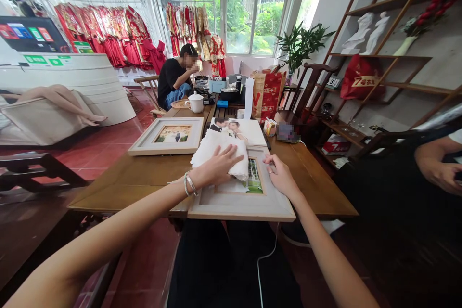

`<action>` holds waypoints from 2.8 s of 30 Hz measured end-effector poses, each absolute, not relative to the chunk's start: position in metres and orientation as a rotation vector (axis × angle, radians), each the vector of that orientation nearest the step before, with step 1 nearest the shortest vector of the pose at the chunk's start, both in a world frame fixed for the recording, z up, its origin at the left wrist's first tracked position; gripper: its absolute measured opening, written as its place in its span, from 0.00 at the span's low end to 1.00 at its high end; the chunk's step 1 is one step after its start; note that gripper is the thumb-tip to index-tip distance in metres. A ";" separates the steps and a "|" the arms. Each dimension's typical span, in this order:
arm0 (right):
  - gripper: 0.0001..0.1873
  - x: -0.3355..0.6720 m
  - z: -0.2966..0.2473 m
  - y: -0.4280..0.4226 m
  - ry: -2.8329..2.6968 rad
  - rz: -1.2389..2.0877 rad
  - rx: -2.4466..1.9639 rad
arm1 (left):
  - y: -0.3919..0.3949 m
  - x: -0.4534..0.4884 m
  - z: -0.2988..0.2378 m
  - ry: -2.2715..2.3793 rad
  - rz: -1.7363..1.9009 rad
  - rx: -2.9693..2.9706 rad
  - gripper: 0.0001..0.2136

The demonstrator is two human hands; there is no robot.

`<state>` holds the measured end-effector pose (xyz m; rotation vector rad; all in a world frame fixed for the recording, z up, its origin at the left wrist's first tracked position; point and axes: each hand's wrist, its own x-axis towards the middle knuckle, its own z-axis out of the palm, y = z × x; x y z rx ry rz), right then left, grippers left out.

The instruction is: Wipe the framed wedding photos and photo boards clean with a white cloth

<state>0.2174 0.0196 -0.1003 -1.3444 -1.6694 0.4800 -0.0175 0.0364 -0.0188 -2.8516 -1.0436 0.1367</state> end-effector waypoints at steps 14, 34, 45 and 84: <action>0.09 0.219 -0.104 0.022 -1.675 0.473 -1.316 | -0.033 0.007 -0.022 -1.060 -0.019 -3.069 0.30; 0.11 0.219 -0.097 0.018 -1.692 0.370 -1.382 | 0.071 0.041 -0.041 -0.833 -0.102 -3.020 0.28; 0.03 0.219 -0.095 0.016 -1.641 0.390 -1.387 | 0.051 0.037 -0.036 -0.936 -0.045 -3.197 0.30; 0.08 0.219 -0.103 0.020 -1.607 0.375 -1.386 | 0.071 0.052 -0.016 -0.751 -0.195 -2.675 0.19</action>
